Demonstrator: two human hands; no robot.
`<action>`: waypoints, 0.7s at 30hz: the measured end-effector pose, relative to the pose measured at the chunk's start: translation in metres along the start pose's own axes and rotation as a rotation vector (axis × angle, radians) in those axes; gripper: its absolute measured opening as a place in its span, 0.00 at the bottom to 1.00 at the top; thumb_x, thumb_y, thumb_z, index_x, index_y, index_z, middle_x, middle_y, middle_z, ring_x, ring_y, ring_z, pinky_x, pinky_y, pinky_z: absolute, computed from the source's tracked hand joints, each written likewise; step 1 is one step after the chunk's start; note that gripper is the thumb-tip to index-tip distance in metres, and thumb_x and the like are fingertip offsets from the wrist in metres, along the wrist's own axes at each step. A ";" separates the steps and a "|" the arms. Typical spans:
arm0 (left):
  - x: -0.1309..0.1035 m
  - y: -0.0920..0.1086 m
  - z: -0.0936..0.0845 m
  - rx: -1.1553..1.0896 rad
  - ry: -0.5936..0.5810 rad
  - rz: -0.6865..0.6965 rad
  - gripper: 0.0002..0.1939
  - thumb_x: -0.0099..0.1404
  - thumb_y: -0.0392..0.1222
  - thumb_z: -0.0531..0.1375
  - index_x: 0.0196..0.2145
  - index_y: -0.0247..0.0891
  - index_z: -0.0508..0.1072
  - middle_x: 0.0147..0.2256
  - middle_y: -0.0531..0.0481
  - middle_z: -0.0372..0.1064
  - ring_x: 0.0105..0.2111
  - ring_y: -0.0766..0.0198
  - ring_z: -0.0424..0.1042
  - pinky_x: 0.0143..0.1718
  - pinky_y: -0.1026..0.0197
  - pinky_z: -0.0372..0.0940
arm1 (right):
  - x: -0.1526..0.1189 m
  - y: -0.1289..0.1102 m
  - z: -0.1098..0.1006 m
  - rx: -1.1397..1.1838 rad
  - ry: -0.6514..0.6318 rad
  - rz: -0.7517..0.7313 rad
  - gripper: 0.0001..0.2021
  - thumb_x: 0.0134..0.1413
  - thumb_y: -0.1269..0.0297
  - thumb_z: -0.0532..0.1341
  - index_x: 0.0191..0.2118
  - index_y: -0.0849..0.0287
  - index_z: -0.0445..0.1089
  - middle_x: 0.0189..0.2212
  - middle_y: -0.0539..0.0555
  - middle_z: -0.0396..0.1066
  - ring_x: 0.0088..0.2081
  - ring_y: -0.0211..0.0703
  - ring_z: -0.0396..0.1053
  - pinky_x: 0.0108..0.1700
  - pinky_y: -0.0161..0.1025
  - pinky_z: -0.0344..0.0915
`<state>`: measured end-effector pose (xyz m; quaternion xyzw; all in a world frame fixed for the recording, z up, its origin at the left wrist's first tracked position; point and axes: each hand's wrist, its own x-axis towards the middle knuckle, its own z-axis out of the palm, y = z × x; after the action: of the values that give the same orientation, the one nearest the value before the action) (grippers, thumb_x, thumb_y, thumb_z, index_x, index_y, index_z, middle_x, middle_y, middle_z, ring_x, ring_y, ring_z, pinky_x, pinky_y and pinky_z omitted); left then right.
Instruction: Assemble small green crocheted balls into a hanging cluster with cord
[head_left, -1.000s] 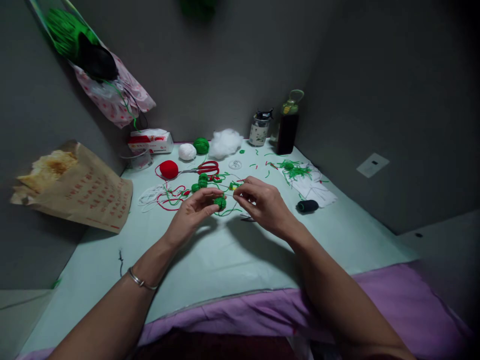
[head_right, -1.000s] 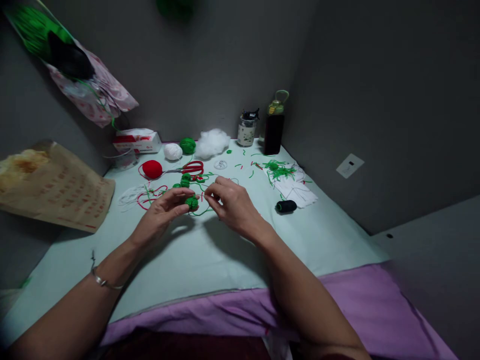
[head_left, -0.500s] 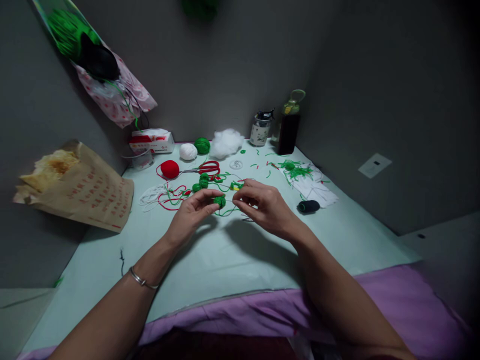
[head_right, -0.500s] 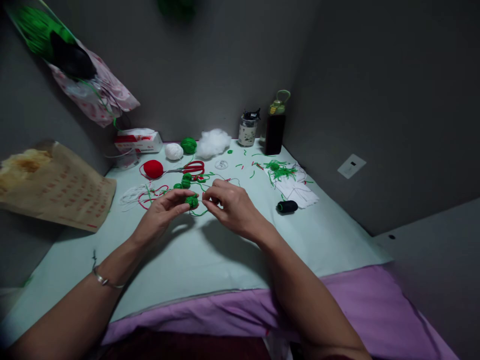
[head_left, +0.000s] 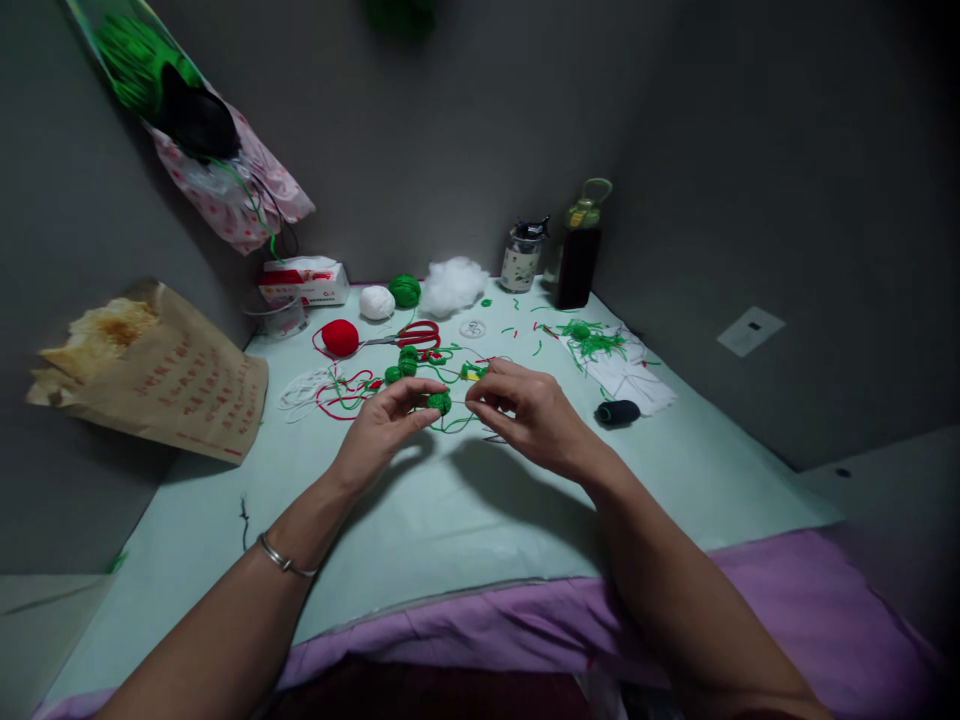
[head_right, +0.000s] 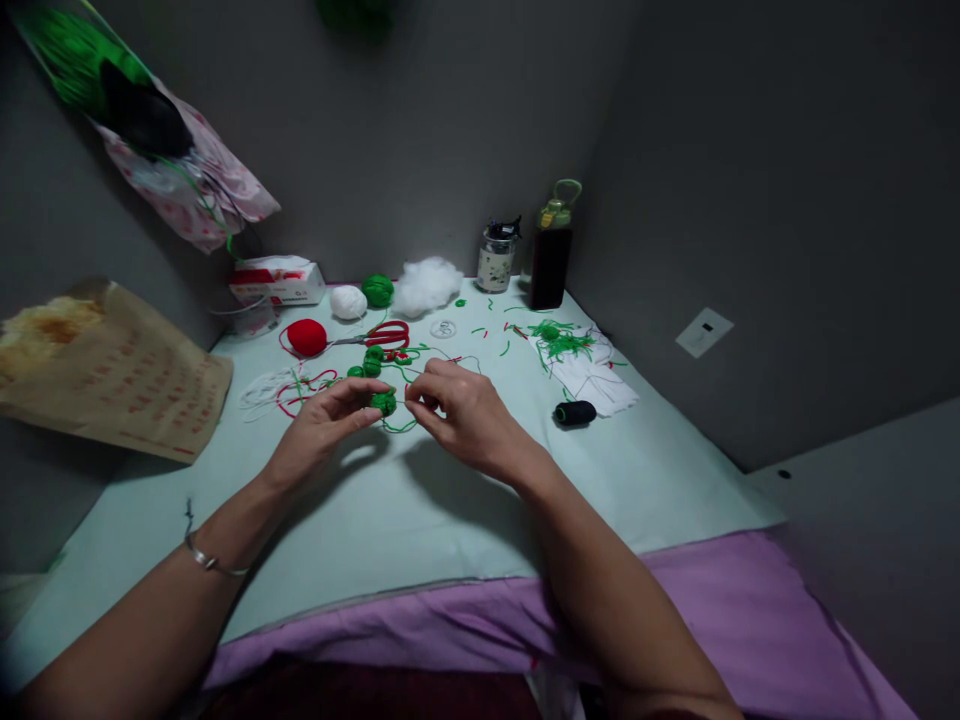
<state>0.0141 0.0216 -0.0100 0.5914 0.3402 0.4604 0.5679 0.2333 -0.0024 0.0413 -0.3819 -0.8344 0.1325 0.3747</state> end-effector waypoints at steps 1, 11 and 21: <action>0.000 0.000 0.000 0.000 0.002 -0.001 0.13 0.61 0.40 0.69 0.44 0.44 0.79 0.44 0.49 0.75 0.44 0.61 0.71 0.46 0.59 0.65 | 0.000 0.000 0.000 -0.007 -0.001 -0.001 0.07 0.62 0.75 0.61 0.33 0.61 0.73 0.27 0.48 0.64 0.28 0.35 0.62 0.32 0.34 0.56; 0.000 -0.003 0.000 0.003 0.026 -0.022 0.13 0.57 0.39 0.71 0.41 0.45 0.81 0.43 0.50 0.77 0.44 0.62 0.73 0.47 0.59 0.67 | 0.000 0.002 0.003 -0.052 -0.037 -0.022 0.07 0.62 0.76 0.60 0.33 0.61 0.73 0.27 0.49 0.64 0.29 0.35 0.61 0.32 0.34 0.56; 0.002 0.001 0.003 -0.094 0.093 -0.010 0.15 0.53 0.37 0.73 0.40 0.41 0.80 0.37 0.51 0.76 0.39 0.63 0.73 0.41 0.61 0.68 | 0.002 0.002 0.012 0.135 0.002 0.128 0.06 0.62 0.73 0.61 0.34 0.61 0.74 0.27 0.49 0.64 0.29 0.36 0.61 0.34 0.36 0.56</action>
<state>0.0179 0.0220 -0.0084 0.5403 0.3474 0.5000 0.5808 0.2244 0.0009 0.0332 -0.4085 -0.7970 0.2118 0.3913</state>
